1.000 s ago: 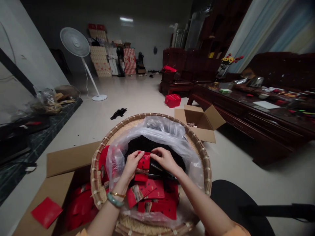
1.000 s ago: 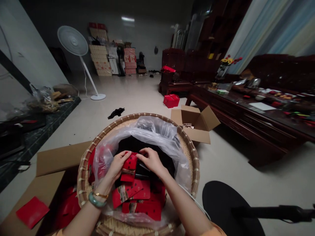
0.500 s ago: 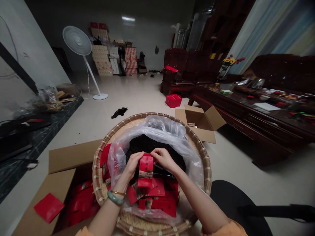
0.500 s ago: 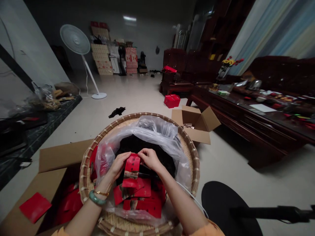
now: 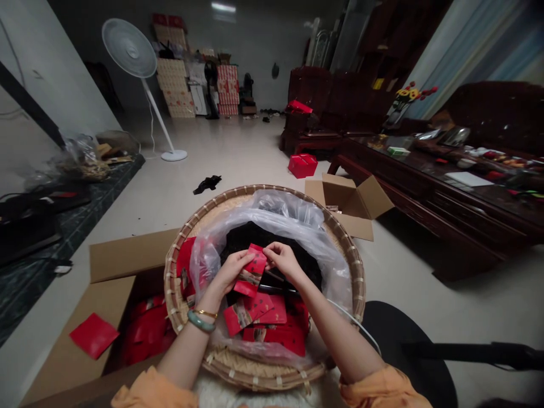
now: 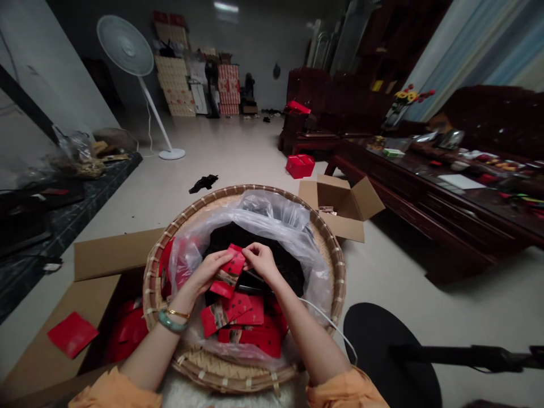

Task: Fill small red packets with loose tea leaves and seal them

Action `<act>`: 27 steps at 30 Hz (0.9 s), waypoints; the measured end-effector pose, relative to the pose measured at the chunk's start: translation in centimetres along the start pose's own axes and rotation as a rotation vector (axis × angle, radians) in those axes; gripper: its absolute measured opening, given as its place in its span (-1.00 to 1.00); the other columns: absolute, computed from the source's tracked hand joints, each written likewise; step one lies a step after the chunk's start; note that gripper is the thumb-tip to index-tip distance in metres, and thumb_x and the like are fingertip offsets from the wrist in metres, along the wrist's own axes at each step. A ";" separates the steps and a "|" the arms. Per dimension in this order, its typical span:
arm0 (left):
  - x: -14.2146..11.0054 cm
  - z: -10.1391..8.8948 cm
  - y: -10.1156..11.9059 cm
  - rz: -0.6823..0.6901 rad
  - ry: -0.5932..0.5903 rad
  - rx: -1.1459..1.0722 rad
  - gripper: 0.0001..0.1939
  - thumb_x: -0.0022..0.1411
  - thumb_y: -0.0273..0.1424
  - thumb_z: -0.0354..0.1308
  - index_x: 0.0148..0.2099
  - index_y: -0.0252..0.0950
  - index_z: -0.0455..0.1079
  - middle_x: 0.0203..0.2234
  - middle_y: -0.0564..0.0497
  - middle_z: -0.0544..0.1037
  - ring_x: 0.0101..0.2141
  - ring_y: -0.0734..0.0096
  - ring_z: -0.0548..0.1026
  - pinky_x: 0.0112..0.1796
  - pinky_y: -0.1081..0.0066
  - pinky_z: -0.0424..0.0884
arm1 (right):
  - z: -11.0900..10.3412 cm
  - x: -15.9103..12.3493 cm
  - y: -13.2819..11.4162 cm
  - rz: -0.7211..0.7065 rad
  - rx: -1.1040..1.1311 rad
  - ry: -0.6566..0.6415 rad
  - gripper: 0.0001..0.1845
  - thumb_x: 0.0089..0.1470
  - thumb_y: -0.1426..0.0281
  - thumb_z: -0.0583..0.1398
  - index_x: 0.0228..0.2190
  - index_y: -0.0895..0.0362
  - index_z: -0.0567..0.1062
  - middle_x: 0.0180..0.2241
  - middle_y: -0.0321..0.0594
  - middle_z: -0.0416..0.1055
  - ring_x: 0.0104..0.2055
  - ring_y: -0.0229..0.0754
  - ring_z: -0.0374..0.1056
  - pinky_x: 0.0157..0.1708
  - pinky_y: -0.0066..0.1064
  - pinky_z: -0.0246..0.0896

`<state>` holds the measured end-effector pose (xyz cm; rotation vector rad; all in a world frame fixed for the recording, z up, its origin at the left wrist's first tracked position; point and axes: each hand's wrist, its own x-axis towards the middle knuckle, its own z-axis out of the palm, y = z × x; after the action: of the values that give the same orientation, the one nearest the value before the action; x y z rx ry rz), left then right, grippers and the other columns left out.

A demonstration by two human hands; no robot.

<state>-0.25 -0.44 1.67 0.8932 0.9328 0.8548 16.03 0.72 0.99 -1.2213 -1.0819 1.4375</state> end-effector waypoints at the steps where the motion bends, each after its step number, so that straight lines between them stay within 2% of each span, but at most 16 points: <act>1: -0.1 -0.1 -0.1 -0.007 -0.030 0.010 -0.62 -0.03 -0.24 0.28 -0.19 -0.40 0.45 -0.43 -0.09 0.57 -0.51 0.41 0.49 -0.45 0.45 0.37 | 0.0 0.0 -0.1 -0.011 0.011 0.014 -0.65 -0.25 0.15 0.29 -0.57 0.17 0.36 -0.67 -0.41 0.31 -0.67 -0.37 0.26 -0.67 -0.50 0.31; 7: -0.3 0.1 -0.3 0.017 -0.055 -0.010 -0.59 -0.06 -0.28 0.31 -0.16 -0.39 0.43 -0.40 -0.11 0.58 -0.45 0.36 0.53 -0.36 0.40 0.41 | 0.2 -0.3 -0.4 -0.073 -0.070 -0.013 -0.64 -0.25 0.16 0.31 -0.48 0.18 0.40 -0.62 -0.38 0.34 -0.64 -0.37 0.26 -0.74 -0.58 0.20; 12: -0.2 0.0 -0.8 0.025 -0.058 0.133 -0.56 -0.19 -0.39 0.38 -0.20 -0.40 0.42 -0.47 -0.09 0.59 -0.43 0.32 0.54 -0.39 0.43 0.39 | -0.2 -0.2 -0.5 -0.047 -0.024 0.022 -0.61 -0.27 0.15 0.32 -0.49 0.18 0.39 -0.61 -0.38 0.35 -0.65 -0.38 0.26 -0.68 -0.54 0.26; 16: -0.1 0.1 -1.0 0.021 -0.053 0.191 -0.59 -0.19 -0.41 0.37 -0.22 -0.40 0.43 -0.50 -0.07 0.58 -0.46 0.34 0.53 -0.44 0.47 0.36 | -0.7 -0.3 -0.5 -0.004 -0.065 -0.005 -0.62 -0.24 0.12 0.29 -0.52 0.18 0.39 -0.69 -0.41 0.30 -0.70 -0.39 0.20 -0.78 -0.59 0.12; 20: -0.1 0.0 -0.9 0.017 -0.109 0.210 -0.61 -0.21 -0.46 0.36 -0.23 -0.37 0.44 -0.43 -0.05 0.58 -0.40 0.37 0.53 -0.37 0.46 0.40 | -1.4 -0.2 -0.7 -0.022 -0.040 0.079 -0.63 -0.25 0.12 0.28 -0.59 0.19 0.40 -0.74 -0.41 0.27 -0.72 -0.37 0.21 -0.76 -0.56 0.15; 23: -0.1 -0.7 -1.1 -0.070 -0.148 0.199 -0.64 -0.21 -0.46 0.35 -0.26 -0.34 0.45 -0.42 -0.03 0.57 -0.40 0.38 0.53 -0.37 0.45 0.41 | -2.1 0.2 -1.1 -0.077 0.016 0.184 -0.63 -0.27 0.11 0.28 -0.59 0.17 0.39 -0.77 -0.42 0.26 -0.74 -0.35 0.21 -0.73 -0.52 0.20; 27: 0.2 -1.7 -1.9 -0.129 -0.088 0.208 -0.64 -0.20 -0.40 0.35 -0.27 -0.35 0.43 -0.44 -0.05 0.56 -0.43 0.35 0.53 -0.39 0.43 0.41 | -2.0 0.4 -2.2 -0.177 0.063 0.286 -0.63 -0.24 0.10 0.28 -0.59 0.17 0.39 -0.74 -0.39 0.29 -0.73 -0.34 0.23 -0.74 -0.51 0.22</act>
<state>-1.31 -0.58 -0.60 1.0291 1.0035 0.6104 18.18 1.64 2.88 -1.2113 -0.9162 1.1151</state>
